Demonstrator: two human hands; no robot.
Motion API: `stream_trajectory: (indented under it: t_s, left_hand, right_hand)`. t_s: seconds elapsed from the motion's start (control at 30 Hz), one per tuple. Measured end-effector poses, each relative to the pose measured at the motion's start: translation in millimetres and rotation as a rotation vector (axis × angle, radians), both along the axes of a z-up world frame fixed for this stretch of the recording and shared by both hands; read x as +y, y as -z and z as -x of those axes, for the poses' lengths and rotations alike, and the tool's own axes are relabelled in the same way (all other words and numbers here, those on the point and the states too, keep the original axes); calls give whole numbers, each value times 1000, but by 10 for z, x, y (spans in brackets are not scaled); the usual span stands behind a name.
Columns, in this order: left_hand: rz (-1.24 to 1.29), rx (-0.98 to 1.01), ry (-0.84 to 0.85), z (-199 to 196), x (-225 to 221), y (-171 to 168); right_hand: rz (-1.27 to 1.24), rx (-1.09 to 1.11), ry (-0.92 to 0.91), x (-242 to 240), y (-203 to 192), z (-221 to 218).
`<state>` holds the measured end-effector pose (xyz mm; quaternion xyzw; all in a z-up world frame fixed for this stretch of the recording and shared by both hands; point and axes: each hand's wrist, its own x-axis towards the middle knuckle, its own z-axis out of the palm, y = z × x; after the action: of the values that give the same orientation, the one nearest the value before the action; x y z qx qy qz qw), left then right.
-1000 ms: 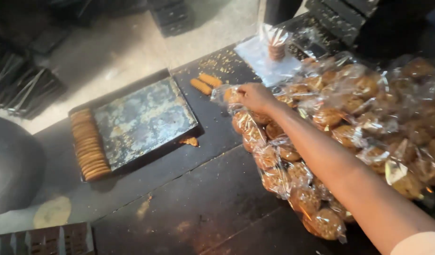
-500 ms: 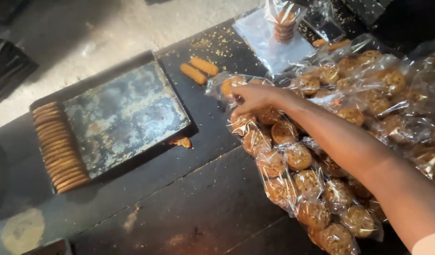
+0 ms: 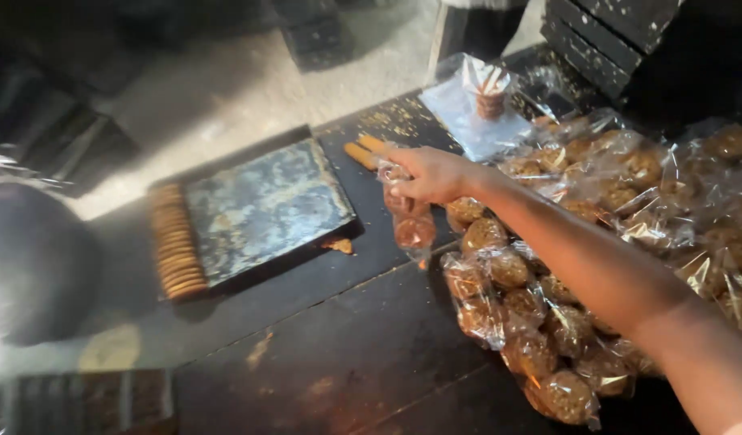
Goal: The person is manually sealing plastic bags containing cookies using the heat from a small flame.
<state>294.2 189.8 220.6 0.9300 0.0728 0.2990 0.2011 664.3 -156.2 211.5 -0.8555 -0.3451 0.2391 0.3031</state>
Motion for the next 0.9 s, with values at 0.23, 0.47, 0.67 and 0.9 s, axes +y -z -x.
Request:
stream_trajectory:
  t_s: [0.23,0.47,0.67,0.9]
  left_hand:
    - [60,-67,-17,-219,-1654,-339]
    - [242,90,-59,1001,-1331,66]
    - [585,78,224,2161,-898,42]
    - [485,378,461,2564,-718,128]
  right_hand:
    - [-272,71,-119,559,-887,1639]
    - [-543,273,-197,827,-722,3065]
    - [-694,308,-360,614,-9,3749]
    - [-238,629,-316,743,744,4924]
